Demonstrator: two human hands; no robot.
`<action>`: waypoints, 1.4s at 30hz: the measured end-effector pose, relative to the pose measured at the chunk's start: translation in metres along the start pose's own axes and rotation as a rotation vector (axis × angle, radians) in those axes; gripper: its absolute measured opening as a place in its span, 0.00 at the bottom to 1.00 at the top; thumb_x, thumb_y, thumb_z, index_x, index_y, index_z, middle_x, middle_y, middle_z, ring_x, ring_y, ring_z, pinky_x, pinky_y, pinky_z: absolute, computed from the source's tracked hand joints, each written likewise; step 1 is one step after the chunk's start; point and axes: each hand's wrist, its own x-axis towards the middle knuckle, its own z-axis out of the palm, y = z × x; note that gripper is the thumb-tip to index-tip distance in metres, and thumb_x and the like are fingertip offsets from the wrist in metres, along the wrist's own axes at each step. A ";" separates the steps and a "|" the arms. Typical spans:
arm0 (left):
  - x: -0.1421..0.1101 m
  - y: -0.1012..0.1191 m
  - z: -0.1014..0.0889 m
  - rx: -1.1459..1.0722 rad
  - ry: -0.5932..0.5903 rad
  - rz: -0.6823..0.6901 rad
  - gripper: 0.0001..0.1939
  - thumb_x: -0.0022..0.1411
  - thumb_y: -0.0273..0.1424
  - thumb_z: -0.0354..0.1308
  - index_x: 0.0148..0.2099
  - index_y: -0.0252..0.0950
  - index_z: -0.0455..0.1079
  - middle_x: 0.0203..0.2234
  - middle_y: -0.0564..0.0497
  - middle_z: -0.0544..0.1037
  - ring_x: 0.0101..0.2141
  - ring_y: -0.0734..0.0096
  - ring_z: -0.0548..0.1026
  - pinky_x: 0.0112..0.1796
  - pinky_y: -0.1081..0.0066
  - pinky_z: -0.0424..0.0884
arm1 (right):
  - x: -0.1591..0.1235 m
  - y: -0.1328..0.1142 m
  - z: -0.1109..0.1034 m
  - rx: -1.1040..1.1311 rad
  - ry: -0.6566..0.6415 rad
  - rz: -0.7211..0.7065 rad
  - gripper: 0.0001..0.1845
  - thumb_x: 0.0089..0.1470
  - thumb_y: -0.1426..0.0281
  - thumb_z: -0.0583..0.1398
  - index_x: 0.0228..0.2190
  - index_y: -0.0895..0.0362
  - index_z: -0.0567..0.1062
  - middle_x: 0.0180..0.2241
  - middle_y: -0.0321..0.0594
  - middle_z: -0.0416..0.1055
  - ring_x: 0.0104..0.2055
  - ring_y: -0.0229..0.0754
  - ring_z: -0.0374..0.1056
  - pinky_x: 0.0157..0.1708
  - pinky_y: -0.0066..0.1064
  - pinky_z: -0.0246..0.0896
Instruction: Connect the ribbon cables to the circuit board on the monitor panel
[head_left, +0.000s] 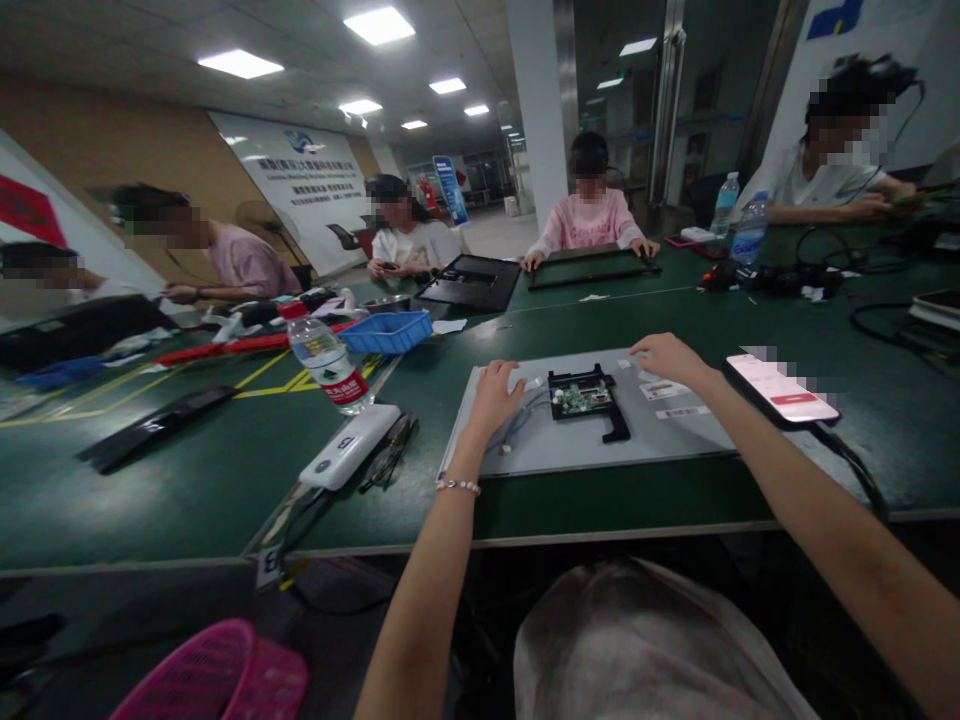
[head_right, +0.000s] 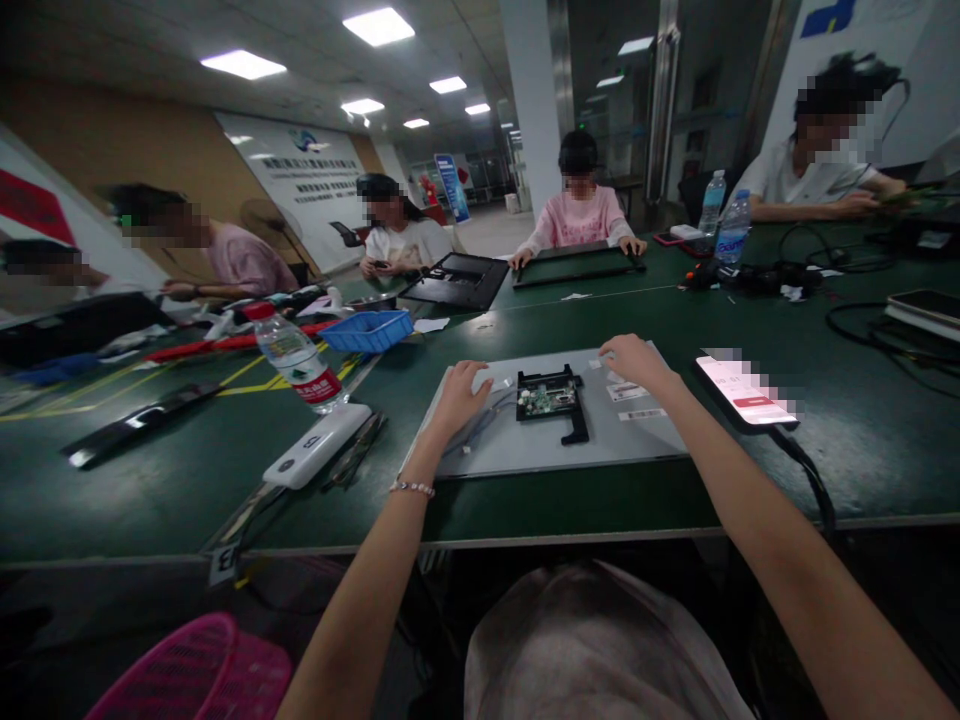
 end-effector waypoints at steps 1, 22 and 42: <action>0.000 0.002 -0.001 -0.008 -0.006 0.029 0.14 0.64 0.35 0.51 0.50 0.37 0.66 0.46 0.45 0.70 0.49 0.61 0.67 0.53 0.60 0.61 | -0.001 0.002 -0.002 0.013 -0.002 -0.002 0.18 0.55 0.70 0.53 0.44 0.59 0.77 0.47 0.46 0.73 0.46 0.47 0.69 0.44 0.32 0.62; 0.000 0.043 -0.006 -0.181 -0.258 0.256 0.24 0.68 0.43 0.43 0.59 0.35 0.61 0.55 0.46 0.69 0.55 0.64 0.66 0.57 0.64 0.59 | 0.011 -0.037 0.008 -0.234 0.096 -0.184 0.15 0.61 0.69 0.51 0.40 0.58 0.77 0.42 0.47 0.75 0.43 0.45 0.70 0.40 0.32 0.61; -0.004 0.053 -0.008 -0.241 -0.379 0.266 0.20 0.66 0.40 0.46 0.56 0.37 0.65 0.51 0.46 0.72 0.50 0.62 0.70 0.52 0.64 0.64 | 0.041 -0.096 0.038 -0.115 -0.070 -0.323 0.14 0.58 0.70 0.55 0.41 0.57 0.78 0.42 0.45 0.76 0.45 0.44 0.71 0.43 0.26 0.60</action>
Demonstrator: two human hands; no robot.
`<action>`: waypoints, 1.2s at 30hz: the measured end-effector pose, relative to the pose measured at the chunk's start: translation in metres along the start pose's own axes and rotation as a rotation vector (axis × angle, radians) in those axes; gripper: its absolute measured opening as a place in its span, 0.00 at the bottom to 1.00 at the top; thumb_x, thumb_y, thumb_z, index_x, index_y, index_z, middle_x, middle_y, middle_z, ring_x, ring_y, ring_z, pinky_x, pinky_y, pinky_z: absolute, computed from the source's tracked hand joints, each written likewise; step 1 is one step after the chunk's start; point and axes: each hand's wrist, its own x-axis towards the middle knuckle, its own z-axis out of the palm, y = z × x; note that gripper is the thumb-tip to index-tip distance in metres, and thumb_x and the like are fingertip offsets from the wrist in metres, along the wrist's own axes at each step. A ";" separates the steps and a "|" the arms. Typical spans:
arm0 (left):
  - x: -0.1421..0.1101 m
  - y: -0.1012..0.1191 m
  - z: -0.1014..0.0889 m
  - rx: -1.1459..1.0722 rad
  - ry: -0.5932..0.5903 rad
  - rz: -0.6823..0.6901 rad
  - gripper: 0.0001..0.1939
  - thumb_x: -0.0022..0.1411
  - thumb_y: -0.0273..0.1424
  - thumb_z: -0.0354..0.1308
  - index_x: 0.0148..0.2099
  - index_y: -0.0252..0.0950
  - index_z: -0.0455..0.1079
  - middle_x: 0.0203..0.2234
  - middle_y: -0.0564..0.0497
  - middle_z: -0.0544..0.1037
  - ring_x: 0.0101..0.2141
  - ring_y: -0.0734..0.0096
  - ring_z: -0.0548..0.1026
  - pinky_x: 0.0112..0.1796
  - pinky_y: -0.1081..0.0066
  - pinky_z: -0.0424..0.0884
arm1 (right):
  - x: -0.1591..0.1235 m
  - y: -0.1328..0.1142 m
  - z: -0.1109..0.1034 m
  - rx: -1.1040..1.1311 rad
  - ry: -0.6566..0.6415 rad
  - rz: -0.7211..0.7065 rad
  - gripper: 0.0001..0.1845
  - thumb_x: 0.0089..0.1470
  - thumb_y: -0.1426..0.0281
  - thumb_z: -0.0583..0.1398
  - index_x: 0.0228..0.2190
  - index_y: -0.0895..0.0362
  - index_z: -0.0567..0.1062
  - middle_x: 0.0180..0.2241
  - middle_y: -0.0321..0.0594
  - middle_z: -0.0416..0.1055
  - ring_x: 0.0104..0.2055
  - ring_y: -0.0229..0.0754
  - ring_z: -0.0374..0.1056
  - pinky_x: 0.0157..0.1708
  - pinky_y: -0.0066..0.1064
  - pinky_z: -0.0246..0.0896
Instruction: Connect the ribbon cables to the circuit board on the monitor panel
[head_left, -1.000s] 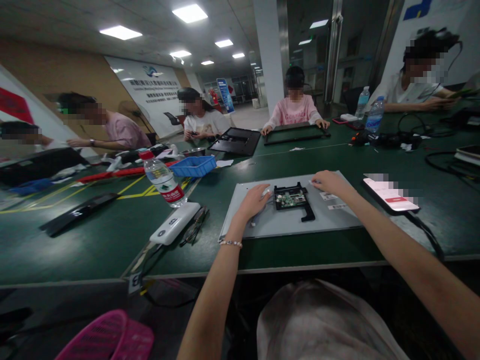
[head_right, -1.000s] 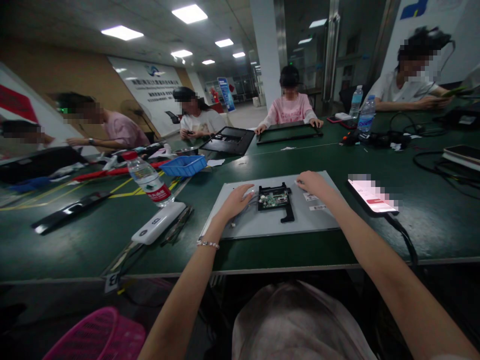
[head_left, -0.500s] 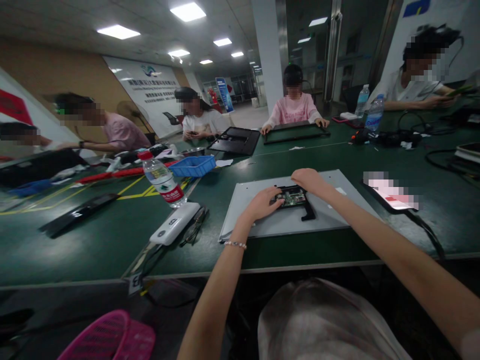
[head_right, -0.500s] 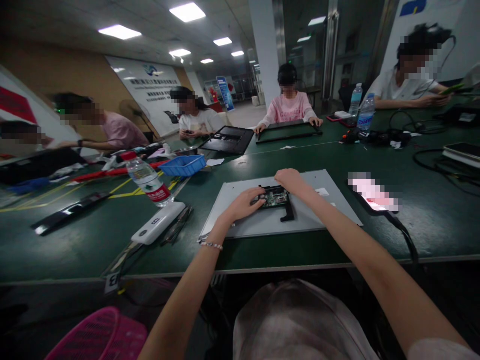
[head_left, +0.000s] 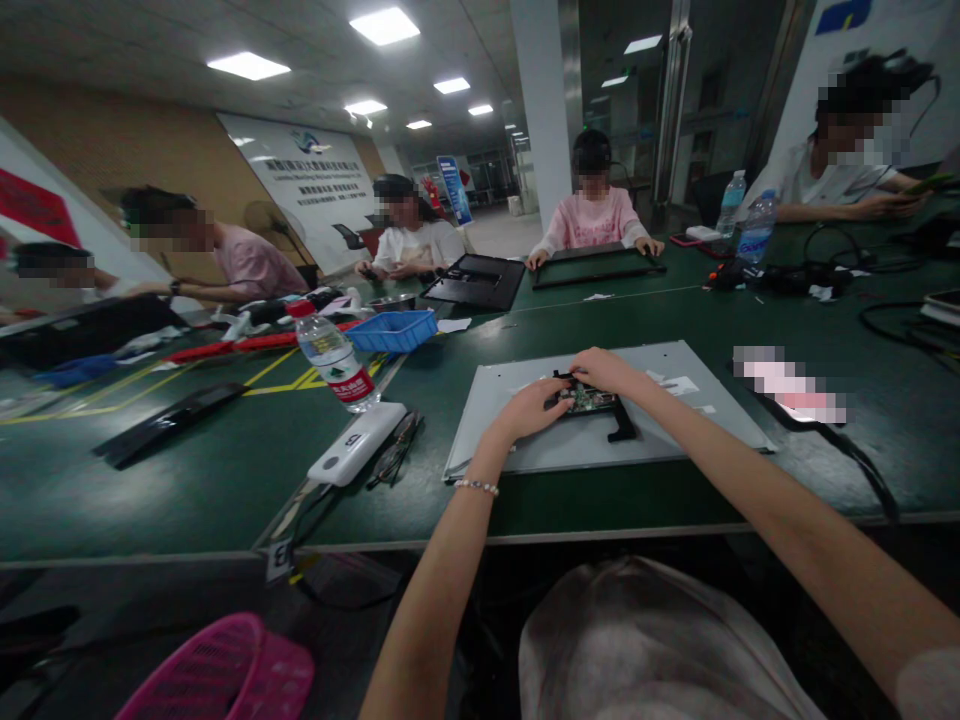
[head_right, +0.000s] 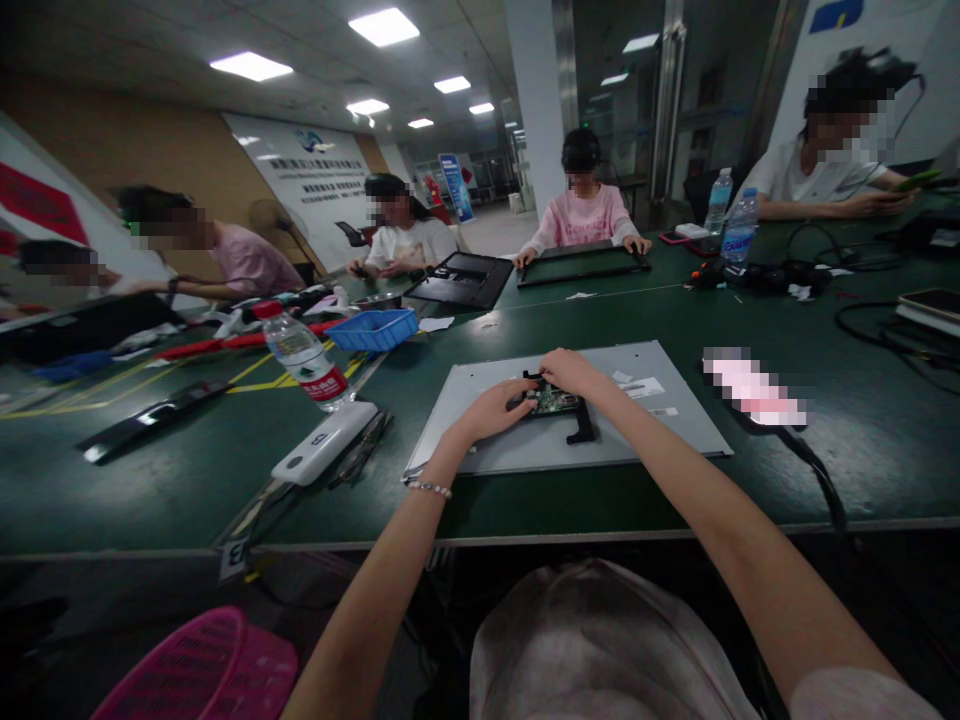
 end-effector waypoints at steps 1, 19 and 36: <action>0.000 0.000 -0.001 -0.001 -0.003 -0.003 0.20 0.66 0.40 0.46 0.56 0.37 0.65 0.51 0.46 0.72 0.50 0.61 0.70 0.52 0.64 0.64 | 0.000 0.001 0.000 0.012 0.001 0.003 0.14 0.57 0.70 0.55 0.42 0.57 0.78 0.42 0.45 0.76 0.46 0.44 0.70 0.43 0.26 0.60; -0.001 0.000 -0.001 -0.013 -0.001 -0.034 0.22 0.66 0.41 0.46 0.57 0.36 0.64 0.53 0.46 0.71 0.53 0.63 0.68 0.56 0.64 0.61 | -0.086 0.086 -0.015 0.260 -0.026 0.393 0.19 0.52 0.67 0.59 0.44 0.63 0.77 0.44 0.49 0.75 0.44 0.48 0.72 0.43 0.33 0.64; -0.001 -0.001 -0.001 -0.019 -0.005 -0.048 0.22 0.66 0.41 0.47 0.58 0.38 0.64 0.54 0.47 0.71 0.53 0.62 0.68 0.55 0.62 0.62 | -0.094 0.087 -0.019 0.308 -0.020 0.534 0.12 0.45 0.71 0.63 0.34 0.59 0.80 0.35 0.44 0.78 0.38 0.46 0.73 0.39 0.31 0.65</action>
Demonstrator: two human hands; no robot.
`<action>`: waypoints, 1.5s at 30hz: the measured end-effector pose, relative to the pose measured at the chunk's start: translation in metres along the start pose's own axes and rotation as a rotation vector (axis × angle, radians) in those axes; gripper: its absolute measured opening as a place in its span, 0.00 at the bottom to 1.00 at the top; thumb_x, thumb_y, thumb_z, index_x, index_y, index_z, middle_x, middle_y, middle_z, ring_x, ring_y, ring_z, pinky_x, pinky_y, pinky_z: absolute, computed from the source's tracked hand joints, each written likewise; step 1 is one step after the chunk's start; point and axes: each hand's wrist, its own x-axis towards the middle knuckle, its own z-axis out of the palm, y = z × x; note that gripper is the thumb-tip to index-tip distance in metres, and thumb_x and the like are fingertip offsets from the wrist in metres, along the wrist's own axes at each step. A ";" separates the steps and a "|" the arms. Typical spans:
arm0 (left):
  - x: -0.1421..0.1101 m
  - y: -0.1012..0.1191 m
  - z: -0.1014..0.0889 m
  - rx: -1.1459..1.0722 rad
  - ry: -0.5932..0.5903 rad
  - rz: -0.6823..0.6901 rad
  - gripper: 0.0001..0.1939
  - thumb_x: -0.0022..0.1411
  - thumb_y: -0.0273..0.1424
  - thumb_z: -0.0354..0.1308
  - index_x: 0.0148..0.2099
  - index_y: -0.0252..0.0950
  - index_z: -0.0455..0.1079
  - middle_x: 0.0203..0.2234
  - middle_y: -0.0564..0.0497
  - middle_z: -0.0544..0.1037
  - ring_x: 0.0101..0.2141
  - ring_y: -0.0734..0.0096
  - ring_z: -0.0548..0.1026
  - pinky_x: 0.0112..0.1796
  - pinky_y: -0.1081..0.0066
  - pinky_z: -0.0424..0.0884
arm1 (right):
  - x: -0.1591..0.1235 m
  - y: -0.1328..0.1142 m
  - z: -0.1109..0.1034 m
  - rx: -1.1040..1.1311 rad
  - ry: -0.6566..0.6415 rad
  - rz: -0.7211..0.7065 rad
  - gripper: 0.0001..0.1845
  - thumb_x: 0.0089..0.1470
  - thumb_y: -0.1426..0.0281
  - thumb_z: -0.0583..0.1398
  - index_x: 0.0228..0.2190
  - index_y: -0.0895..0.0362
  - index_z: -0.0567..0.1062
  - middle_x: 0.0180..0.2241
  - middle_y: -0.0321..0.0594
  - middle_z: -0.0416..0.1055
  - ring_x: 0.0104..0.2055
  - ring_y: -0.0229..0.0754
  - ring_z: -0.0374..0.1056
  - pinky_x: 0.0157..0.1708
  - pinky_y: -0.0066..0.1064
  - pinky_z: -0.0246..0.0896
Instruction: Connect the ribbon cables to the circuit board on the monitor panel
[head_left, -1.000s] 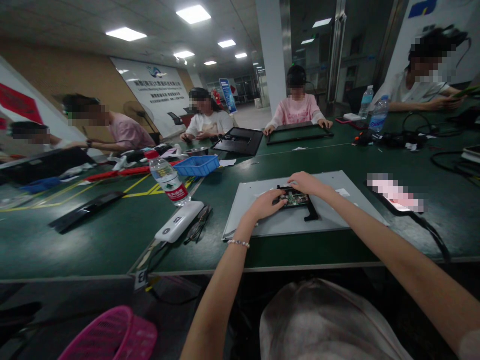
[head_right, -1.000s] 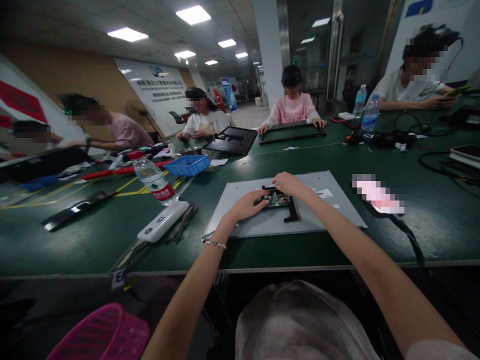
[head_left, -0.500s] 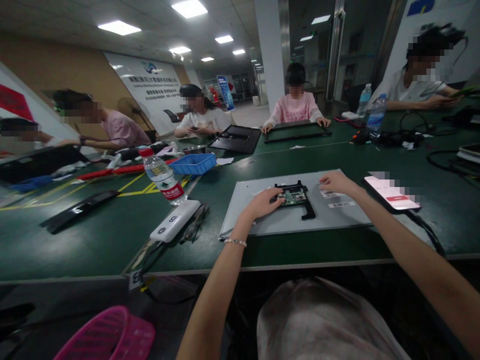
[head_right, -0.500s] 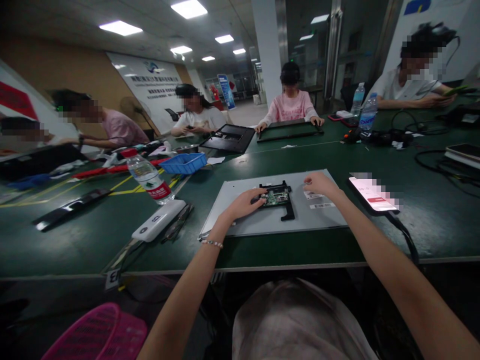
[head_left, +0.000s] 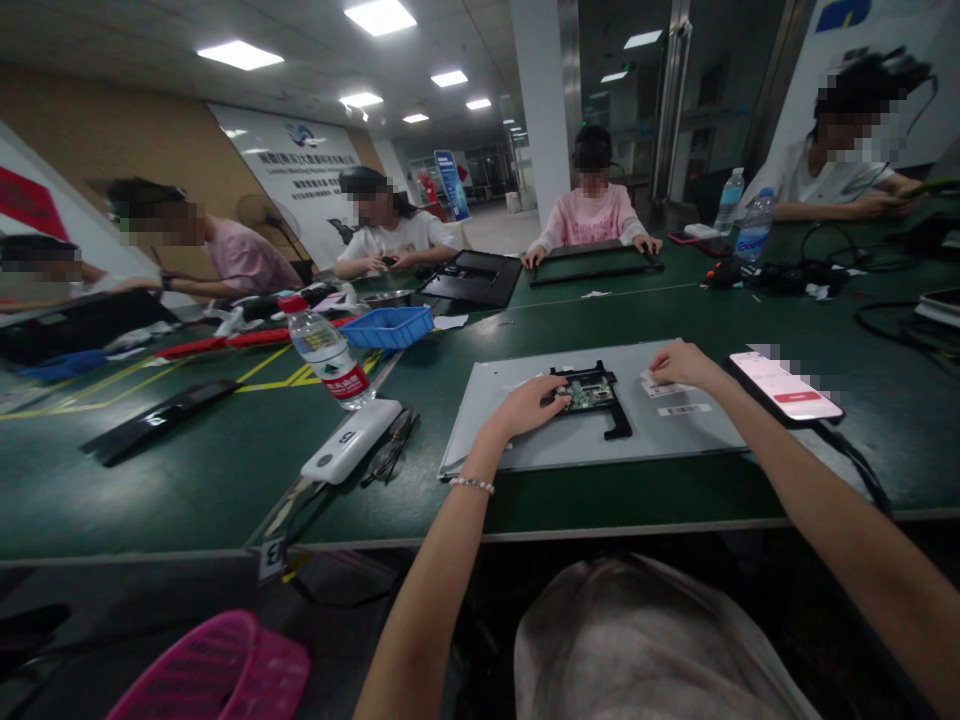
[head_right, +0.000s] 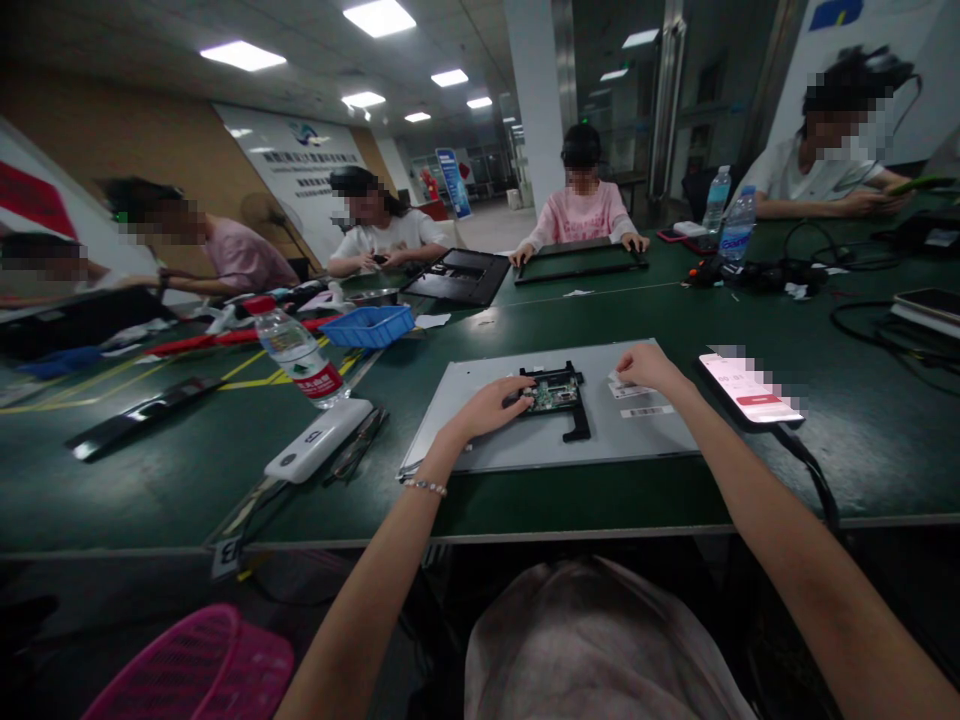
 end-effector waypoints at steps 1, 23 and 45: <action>0.000 0.000 0.000 -0.002 0.000 0.001 0.22 0.66 0.41 0.47 0.58 0.38 0.64 0.54 0.47 0.70 0.53 0.62 0.68 0.55 0.62 0.62 | -0.001 -0.001 0.000 0.010 0.006 0.001 0.10 0.45 0.71 0.63 0.33 0.59 0.81 0.35 0.44 0.78 0.38 0.46 0.73 0.39 0.31 0.65; 0.001 0.001 -0.001 0.013 0.003 0.007 0.22 0.66 0.41 0.47 0.58 0.37 0.64 0.53 0.47 0.71 0.52 0.62 0.69 0.54 0.64 0.63 | -0.006 -0.032 0.024 0.362 -0.218 -0.231 0.12 0.50 0.66 0.61 0.38 0.57 0.75 0.39 0.41 0.77 0.41 0.40 0.72 0.41 0.31 0.65; 0.002 -0.001 -0.001 -0.037 0.046 0.011 0.22 0.66 0.42 0.46 0.57 0.37 0.65 0.52 0.48 0.72 0.52 0.64 0.69 0.55 0.66 0.61 | -0.009 -0.039 0.025 0.411 -0.100 -0.266 0.09 0.48 0.69 0.61 0.33 0.59 0.77 0.34 0.42 0.77 0.37 0.42 0.72 0.41 0.33 0.65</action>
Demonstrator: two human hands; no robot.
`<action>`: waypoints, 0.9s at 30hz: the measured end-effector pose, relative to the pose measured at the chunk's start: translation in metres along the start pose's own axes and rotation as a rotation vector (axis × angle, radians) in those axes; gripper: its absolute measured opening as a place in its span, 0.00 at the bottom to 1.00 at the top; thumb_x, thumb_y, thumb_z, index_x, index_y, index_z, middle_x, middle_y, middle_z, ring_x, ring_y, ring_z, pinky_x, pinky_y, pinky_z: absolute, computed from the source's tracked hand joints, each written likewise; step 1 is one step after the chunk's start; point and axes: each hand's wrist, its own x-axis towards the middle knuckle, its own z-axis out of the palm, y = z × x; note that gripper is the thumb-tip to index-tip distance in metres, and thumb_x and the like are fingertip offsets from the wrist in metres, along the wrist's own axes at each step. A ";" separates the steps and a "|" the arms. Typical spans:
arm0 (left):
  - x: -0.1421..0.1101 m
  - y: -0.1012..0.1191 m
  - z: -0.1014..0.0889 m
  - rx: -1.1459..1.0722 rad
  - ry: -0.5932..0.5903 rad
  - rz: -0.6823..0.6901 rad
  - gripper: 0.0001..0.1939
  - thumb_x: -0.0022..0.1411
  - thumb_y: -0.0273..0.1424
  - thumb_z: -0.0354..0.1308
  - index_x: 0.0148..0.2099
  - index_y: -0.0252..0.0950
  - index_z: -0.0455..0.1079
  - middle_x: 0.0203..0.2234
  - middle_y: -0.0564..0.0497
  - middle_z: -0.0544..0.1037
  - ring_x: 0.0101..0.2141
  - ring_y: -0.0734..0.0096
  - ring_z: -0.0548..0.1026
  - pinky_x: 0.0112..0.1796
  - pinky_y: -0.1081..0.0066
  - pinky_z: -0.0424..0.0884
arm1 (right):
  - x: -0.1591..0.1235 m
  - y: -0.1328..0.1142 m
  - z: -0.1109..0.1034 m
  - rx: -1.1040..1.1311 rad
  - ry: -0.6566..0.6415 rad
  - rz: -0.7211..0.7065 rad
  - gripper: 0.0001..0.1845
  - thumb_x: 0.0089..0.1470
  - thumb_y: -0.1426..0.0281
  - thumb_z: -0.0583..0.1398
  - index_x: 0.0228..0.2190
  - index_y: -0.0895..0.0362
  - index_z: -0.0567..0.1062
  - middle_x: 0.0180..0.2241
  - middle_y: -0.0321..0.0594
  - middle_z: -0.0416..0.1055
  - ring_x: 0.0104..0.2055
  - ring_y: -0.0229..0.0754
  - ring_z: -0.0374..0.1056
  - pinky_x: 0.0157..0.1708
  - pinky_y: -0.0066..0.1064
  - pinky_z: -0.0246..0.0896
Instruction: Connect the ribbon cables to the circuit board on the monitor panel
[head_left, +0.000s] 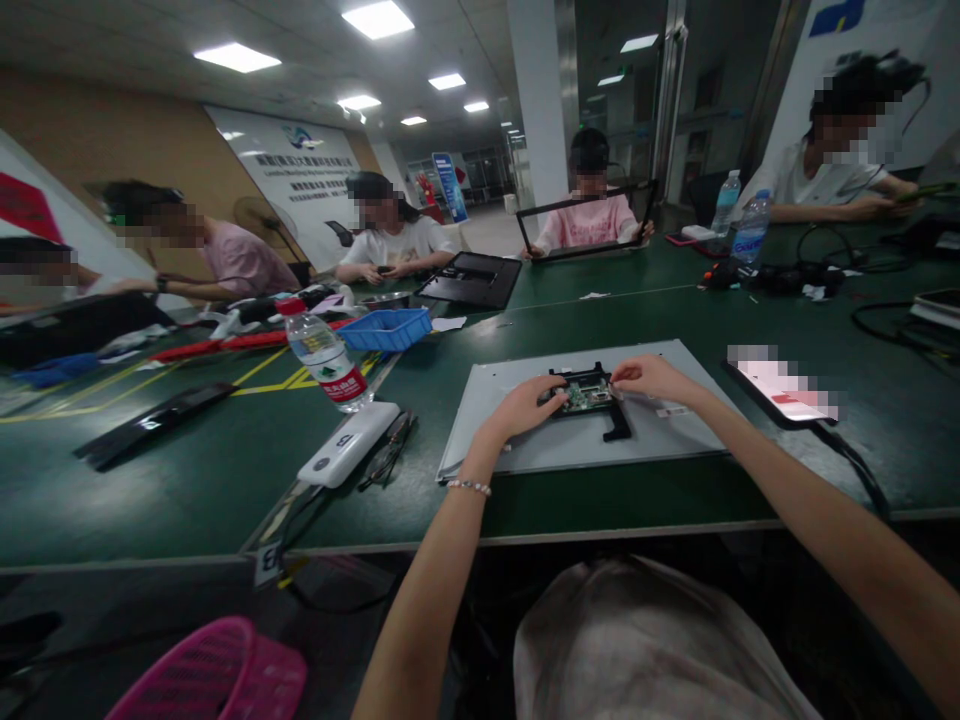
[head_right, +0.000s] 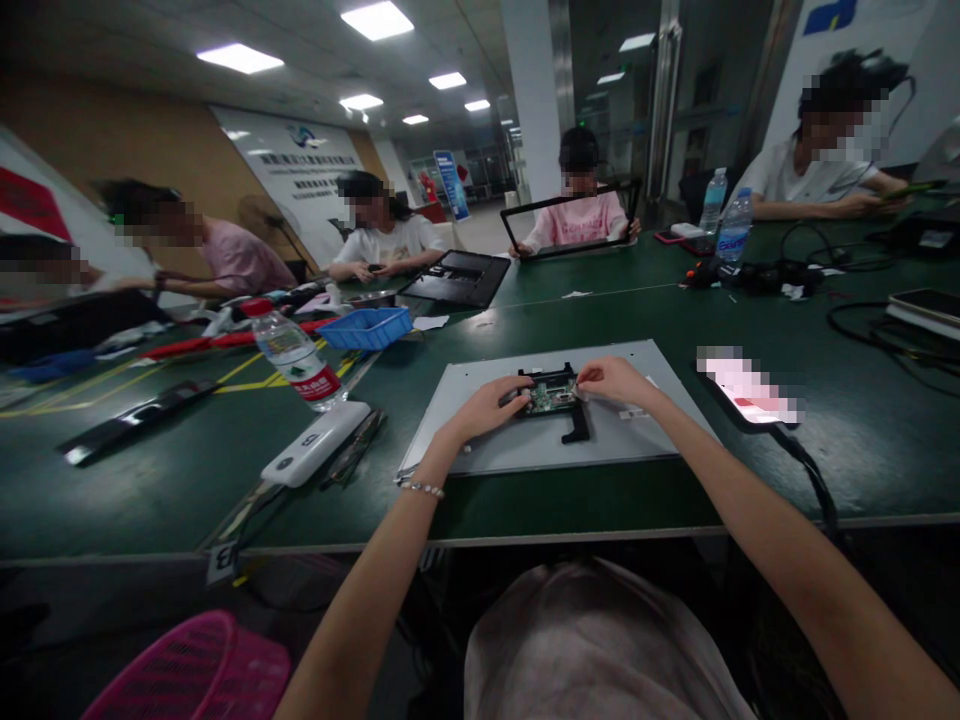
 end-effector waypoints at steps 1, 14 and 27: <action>0.000 -0.002 -0.001 -0.002 0.039 -0.008 0.22 0.67 0.41 0.45 0.56 0.36 0.66 0.52 0.48 0.72 0.52 0.65 0.69 0.55 0.66 0.61 | -0.001 -0.001 -0.001 -0.012 0.011 -0.012 0.09 0.49 0.69 0.61 0.34 0.59 0.77 0.34 0.43 0.77 0.37 0.42 0.72 0.42 0.34 0.65; -0.006 -0.044 0.001 0.292 0.309 -0.633 0.17 0.59 0.41 0.54 0.43 0.33 0.69 0.41 0.40 0.74 0.43 0.57 0.72 0.44 0.65 0.65 | -0.005 -0.011 0.001 -0.119 0.060 -0.061 0.11 0.54 0.68 0.57 0.34 0.58 0.78 0.35 0.43 0.77 0.38 0.44 0.72 0.41 0.34 0.64; -0.002 -0.060 -0.007 -0.253 0.493 -0.573 0.07 0.54 0.28 0.50 0.36 0.35 0.68 0.27 0.50 0.75 0.28 0.70 0.73 0.31 0.73 0.64 | -0.003 -0.013 0.002 -0.149 0.123 -0.101 0.12 0.53 0.67 0.56 0.31 0.58 0.79 0.33 0.42 0.78 0.36 0.44 0.72 0.40 0.33 0.64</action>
